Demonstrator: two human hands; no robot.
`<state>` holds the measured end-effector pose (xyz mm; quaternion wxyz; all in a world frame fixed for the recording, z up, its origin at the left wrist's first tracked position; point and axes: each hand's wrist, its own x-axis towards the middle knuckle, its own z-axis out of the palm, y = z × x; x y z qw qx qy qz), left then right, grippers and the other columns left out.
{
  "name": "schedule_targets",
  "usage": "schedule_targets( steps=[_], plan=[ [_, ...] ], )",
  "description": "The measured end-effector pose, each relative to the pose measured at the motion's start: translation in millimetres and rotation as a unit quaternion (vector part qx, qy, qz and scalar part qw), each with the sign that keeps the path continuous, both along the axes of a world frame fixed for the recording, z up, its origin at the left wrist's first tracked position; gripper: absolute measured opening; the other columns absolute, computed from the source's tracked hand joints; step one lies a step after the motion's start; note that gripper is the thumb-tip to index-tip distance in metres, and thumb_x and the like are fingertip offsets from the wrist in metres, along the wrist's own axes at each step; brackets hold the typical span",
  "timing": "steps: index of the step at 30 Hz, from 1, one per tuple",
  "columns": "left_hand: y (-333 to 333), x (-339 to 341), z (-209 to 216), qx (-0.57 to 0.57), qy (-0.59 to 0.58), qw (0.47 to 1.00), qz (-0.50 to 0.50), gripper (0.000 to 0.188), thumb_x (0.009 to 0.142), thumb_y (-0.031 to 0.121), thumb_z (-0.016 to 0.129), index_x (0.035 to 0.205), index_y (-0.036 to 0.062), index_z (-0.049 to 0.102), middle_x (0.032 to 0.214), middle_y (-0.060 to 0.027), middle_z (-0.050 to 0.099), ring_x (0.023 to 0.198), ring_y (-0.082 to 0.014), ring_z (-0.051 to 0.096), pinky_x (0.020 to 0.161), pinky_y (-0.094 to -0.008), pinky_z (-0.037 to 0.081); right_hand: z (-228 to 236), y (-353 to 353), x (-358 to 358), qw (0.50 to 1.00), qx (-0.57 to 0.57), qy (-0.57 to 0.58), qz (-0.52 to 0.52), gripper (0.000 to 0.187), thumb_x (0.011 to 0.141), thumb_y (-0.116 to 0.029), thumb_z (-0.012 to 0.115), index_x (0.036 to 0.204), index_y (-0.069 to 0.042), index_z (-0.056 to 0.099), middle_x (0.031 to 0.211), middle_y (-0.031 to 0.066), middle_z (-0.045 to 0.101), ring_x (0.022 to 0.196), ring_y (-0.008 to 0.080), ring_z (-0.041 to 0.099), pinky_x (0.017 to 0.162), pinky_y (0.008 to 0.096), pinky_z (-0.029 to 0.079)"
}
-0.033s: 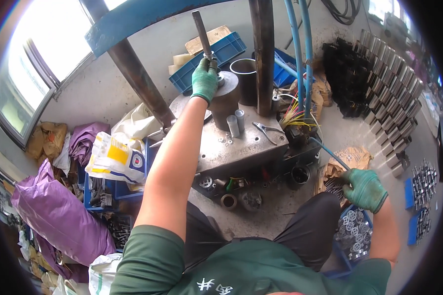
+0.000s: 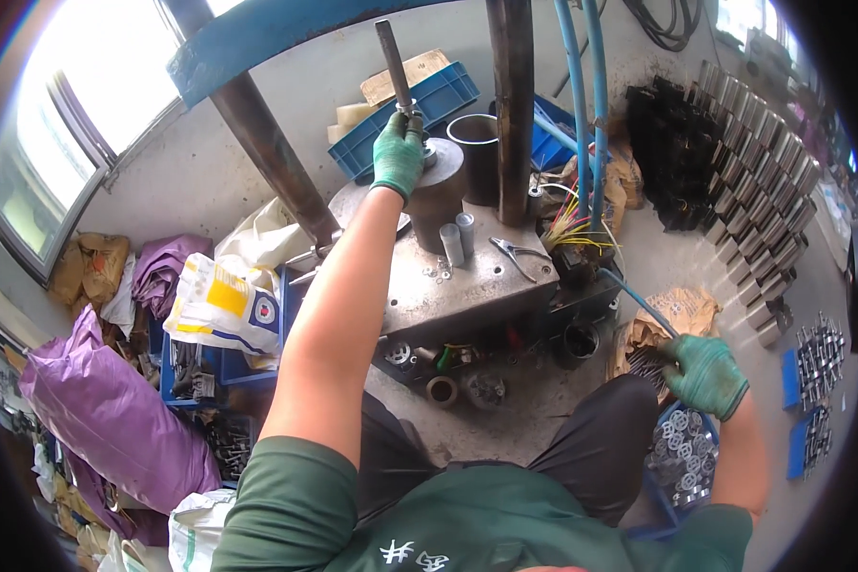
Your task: The person assembles metal components using a stationary industrial press, inserting a shaft into a circular base, placing it under the press, and operating a lever.
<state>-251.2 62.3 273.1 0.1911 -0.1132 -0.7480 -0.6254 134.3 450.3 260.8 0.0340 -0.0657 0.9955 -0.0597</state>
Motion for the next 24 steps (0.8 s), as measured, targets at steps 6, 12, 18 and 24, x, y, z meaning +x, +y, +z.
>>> schedule_targets(
  steps=[6, 12, 18, 24],
  plan=[
    [-8.3, -15.0, -9.4, -0.020, 0.023, 0.999, 0.020, 0.024, 0.109, 0.027, 0.062, 0.116, 0.0052, 0.070, 0.086, -0.0078, 0.070, 0.071, -0.0166, 0.064, 0.067, -0.0344, 0.054, -24.3, -5.9, 28.6, 0.997, -0.059, 0.014, -0.037, 0.027, 0.081, -0.017, 0.067, 0.101, -0.004, 0.080, 0.097, 0.0201, 0.076, 0.094, 0.0407, 0.073, 0.088, 0.0495, 0.058],
    [-6.3, -16.5, -11.0, -0.034, 0.028, 0.999, 0.024, 0.029, 0.109, 0.030, 0.062, 0.117, 0.0037, 0.070, 0.089, -0.0117, 0.073, 0.074, -0.0212, 0.065, 0.073, -0.0377, 0.054, -35.8, -7.2, 35.3, 0.995, -0.062, 0.054, -0.062, 0.017, 0.081, -0.019, 0.070, 0.088, -0.006, 0.079, 0.089, 0.0175, 0.075, 0.086, 0.0386, 0.073, 0.081, 0.0493, 0.058],
    [-6.2, 0.7, 0.4, 0.003, -0.010, 1.000, -0.007, 0.030, 0.110, 0.031, 0.062, 0.118, 0.0040, 0.070, 0.086, -0.0063, 0.069, 0.069, -0.0144, 0.062, 0.064, -0.0331, 0.056, -32.5, -7.3, 30.4, 0.995, -0.058, 0.045, -0.071, 0.018, 0.082, -0.020, 0.068, 0.086, -0.005, 0.078, 0.089, 0.0183, 0.074, 0.084, 0.0387, 0.073, 0.079, 0.0482, 0.058],
    [-5.2, -0.8, 0.5, 0.005, -0.010, 1.000, -0.010, 0.025, 0.109, 0.029, 0.064, 0.115, 0.0054, 0.072, 0.081, 0.0005, 0.065, 0.068, -0.0092, 0.056, 0.063, -0.0282, 0.050, -13.2, -4.2, 20.3, 0.997, -0.043, 0.022, -0.066, 0.022, 0.080, -0.021, 0.067, 0.087, -0.003, 0.078, 0.090, 0.0202, 0.074, 0.084, 0.0385, 0.073, 0.080, 0.0468, 0.059]
  ],
)
